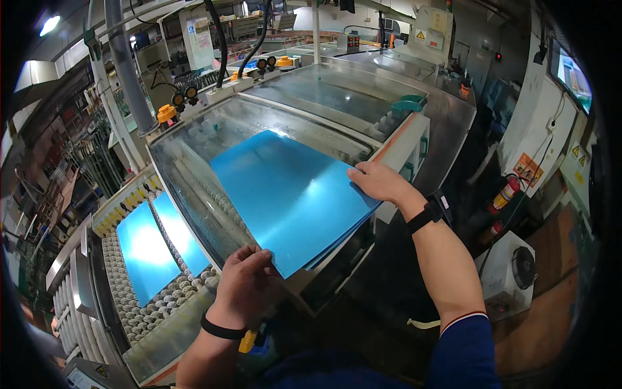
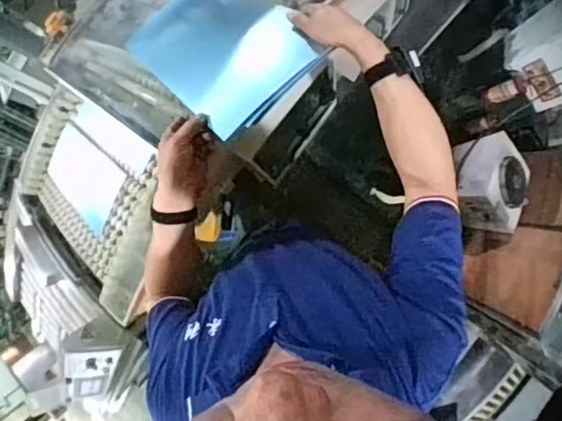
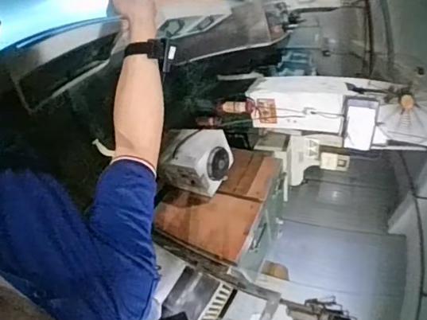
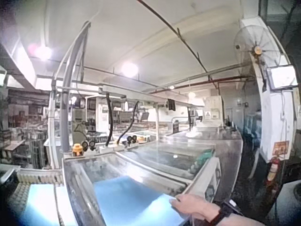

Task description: Picking up blue metal plates from a stack and feeding them onto a roller-based processing machine, then adjusting the machine's control knobs.

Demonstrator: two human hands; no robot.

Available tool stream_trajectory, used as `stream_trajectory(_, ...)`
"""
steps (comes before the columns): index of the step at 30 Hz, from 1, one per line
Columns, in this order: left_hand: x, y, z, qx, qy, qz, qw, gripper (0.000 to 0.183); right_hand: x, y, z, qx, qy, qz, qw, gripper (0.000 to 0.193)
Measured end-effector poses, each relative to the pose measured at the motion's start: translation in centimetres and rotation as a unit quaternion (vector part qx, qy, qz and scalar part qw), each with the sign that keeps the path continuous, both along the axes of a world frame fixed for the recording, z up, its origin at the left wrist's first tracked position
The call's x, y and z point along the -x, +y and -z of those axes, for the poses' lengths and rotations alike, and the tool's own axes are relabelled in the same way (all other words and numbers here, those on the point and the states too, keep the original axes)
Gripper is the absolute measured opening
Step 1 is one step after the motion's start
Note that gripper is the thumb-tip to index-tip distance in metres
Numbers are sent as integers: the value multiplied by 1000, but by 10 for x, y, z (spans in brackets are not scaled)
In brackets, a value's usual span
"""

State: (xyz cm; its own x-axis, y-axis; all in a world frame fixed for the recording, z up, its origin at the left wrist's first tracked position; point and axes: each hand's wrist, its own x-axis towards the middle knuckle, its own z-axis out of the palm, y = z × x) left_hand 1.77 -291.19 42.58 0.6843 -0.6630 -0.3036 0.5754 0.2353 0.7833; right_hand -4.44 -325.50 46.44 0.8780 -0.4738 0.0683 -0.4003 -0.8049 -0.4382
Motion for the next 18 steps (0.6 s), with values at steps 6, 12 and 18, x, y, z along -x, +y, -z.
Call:
stream_trajectory(6,-9,13,-4,15,89,-133,987,9,0,2,-7,-39,-2,-15,999,58)
stream_trajectory(12,-1,17,6,9,17,-34,999,10,0,6,-7,7,6,-8,1000,58)
stream_trajectory(18,-2,12,12,57,0,1,998,16,-7,-6,0,5,7,-61,998,52)
